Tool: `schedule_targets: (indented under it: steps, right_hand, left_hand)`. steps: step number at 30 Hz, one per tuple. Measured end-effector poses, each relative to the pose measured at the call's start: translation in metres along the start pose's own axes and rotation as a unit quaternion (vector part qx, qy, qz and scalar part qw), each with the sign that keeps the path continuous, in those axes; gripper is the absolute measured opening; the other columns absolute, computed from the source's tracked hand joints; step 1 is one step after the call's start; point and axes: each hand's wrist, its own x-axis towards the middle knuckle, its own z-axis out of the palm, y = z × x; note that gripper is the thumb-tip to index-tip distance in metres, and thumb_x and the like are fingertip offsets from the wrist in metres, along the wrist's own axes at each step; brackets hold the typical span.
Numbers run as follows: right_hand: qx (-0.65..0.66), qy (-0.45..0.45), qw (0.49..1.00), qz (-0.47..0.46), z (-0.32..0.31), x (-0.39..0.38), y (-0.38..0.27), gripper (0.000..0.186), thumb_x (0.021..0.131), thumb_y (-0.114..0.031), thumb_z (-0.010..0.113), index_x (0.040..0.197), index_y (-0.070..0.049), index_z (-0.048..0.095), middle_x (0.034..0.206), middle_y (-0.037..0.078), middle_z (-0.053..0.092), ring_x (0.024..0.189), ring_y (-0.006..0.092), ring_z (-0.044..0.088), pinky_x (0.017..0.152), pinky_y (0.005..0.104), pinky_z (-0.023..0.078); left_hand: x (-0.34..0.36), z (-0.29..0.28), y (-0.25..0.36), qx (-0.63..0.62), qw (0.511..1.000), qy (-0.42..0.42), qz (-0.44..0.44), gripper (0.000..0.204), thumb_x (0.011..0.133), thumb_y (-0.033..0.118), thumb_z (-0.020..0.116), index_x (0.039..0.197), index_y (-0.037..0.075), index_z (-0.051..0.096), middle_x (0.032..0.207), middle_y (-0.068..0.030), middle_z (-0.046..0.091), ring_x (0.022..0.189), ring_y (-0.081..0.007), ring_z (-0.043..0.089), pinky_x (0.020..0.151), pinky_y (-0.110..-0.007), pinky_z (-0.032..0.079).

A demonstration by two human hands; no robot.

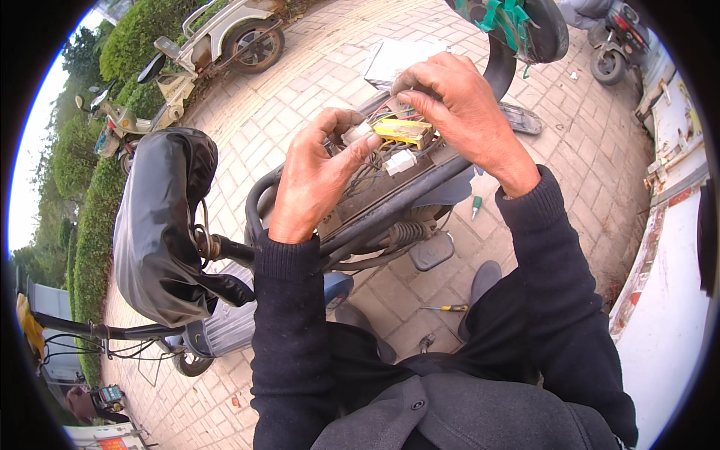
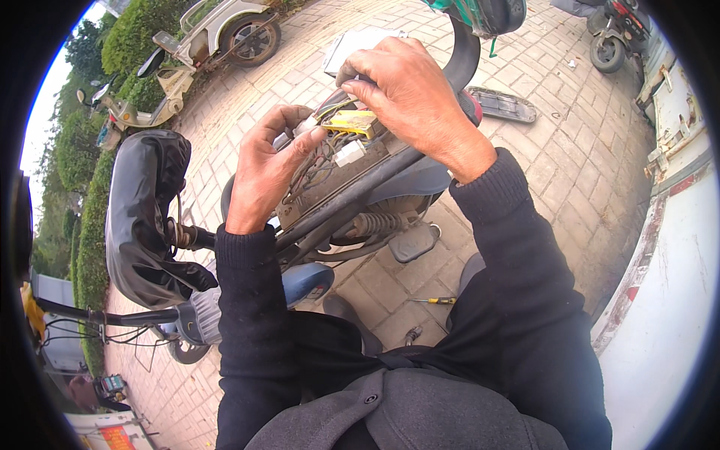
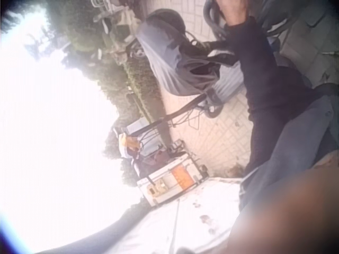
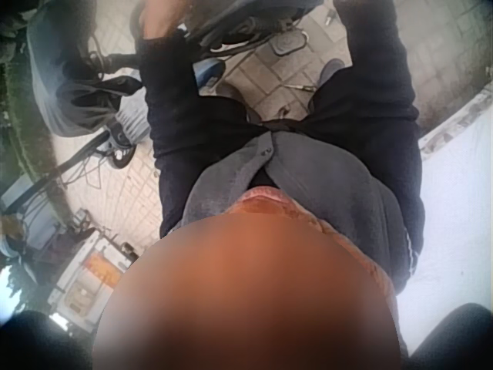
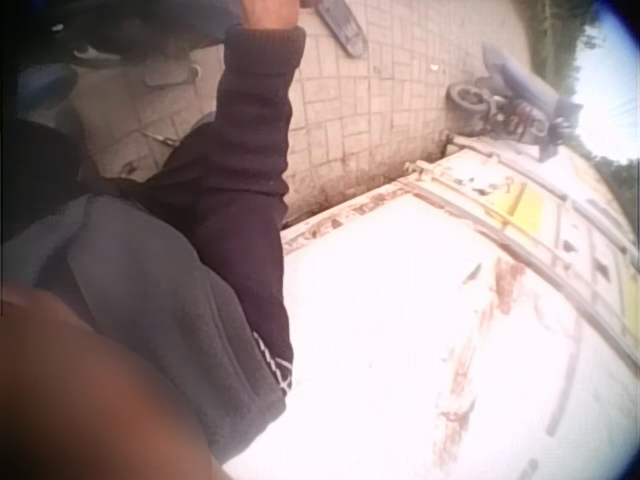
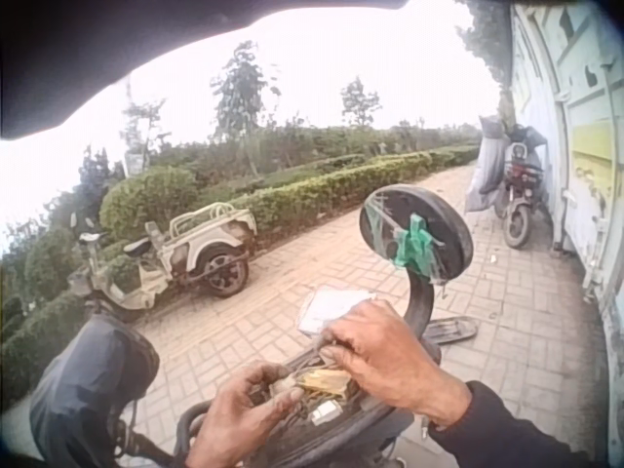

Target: The person works on the exposed wiring and control unit under the seat of an electric scooter. They connect and disconnect wire harnesses, use a screwdriver to adjust fasteners, and repeatedly test the throttle response while handling the wires and components.

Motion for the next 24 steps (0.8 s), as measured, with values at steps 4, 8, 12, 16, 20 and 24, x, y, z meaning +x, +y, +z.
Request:
schedule_targets:
  steps: [4, 8, 12, 16, 20, 24]
  right_hand:
    - [-0.011, -0.017, 1.000, -0.008, -0.003, -0.002, -0.001, 0.013, 0.091, -0.019, 0.070, 0.099, -0.009, 0.071, 0.088, 0.009, 0.065, 0.096, 0.0296, 0.060, 0.090, 0.0438, 0.043]
    - [0.005, -0.020, 1.000, -0.022, -0.003, -0.002, 0.001, 0.014, 0.091, -0.018, 0.071, 0.099, -0.008, 0.069, 0.091, 0.010, 0.065, 0.098, 0.0305, 0.060, 0.090, 0.0439, 0.043]
    - [0.012, -0.031, 0.998, -0.047, -0.005, -0.002, 0.005, 0.016, 0.090, -0.019, 0.071, 0.099, -0.007, 0.067, 0.094, 0.010, 0.064, 0.101, 0.0313, 0.060, 0.091, 0.0440, 0.043]
    - [0.007, -0.055, 0.997, -0.056, -0.008, -0.002, 0.007, 0.017, 0.090, -0.020, 0.072, 0.100, -0.007, 0.069, 0.095, 0.009, 0.065, 0.102, 0.0312, 0.060, 0.095, 0.0443, 0.043]
    - [-0.021, -0.085, 0.994, -0.068, -0.009, -0.002, 0.005, 0.020, 0.090, -0.024, 0.072, 0.102, -0.007, 0.073, 0.098, 0.008, 0.066, 0.108, 0.0300, 0.058, 0.098, 0.0441, 0.042]
    - [-0.040, -0.099, 0.993, -0.049, -0.008, -0.003, 0.002, 0.023, 0.090, -0.027, 0.072, 0.103, -0.008, 0.075, 0.100, 0.008, 0.066, 0.111, 0.0300, 0.057, 0.100, 0.0438, 0.042]
  left_hand:
    - [-0.001, -0.003, 0.001, -0.042, 0.997, -0.025, -0.054, 0.025, 0.098, 0.018, 0.073, 0.108, -0.005, 0.070, 0.087, -0.0036, 0.068, 0.081, -0.0083, 0.060, 0.074, -0.027, 0.050]
    - [-0.001, -0.004, 0.002, -0.026, 0.995, -0.042, -0.090, 0.026, 0.099, 0.021, 0.072, 0.109, -0.003, 0.070, 0.094, -0.0025, 0.068, 0.091, -0.0089, 0.059, 0.084, -0.027, 0.049]
    - [0.000, -0.003, 0.002, -0.031, 0.994, -0.041, -0.097, 0.023, 0.099, 0.019, 0.073, 0.107, -0.003, 0.070, 0.093, -0.0018, 0.068, 0.091, -0.0090, 0.059, 0.084, -0.027, 0.049]
    - [-0.001, -0.004, -0.003, -0.045, 0.995, -0.043, -0.073, 0.019, 0.096, 0.014, 0.075, 0.105, -0.002, 0.070, 0.094, -0.0010, 0.067, 0.091, -0.0090, 0.058, 0.084, -0.027, 0.048]
    - [-0.001, -0.003, -0.007, -0.027, 0.998, -0.043, -0.045, 0.017, 0.094, 0.012, 0.077, 0.103, -0.001, 0.070, 0.096, -0.0007, 0.067, 0.092, -0.0092, 0.058, 0.085, -0.027, 0.049]
    - [-0.002, -0.002, -0.008, -0.018, 0.998, -0.038, -0.047, 0.018, 0.093, 0.010, 0.078, 0.104, -0.001, 0.070, 0.098, -0.0012, 0.067, 0.094, -0.0096, 0.059, 0.087, -0.027, 0.049]
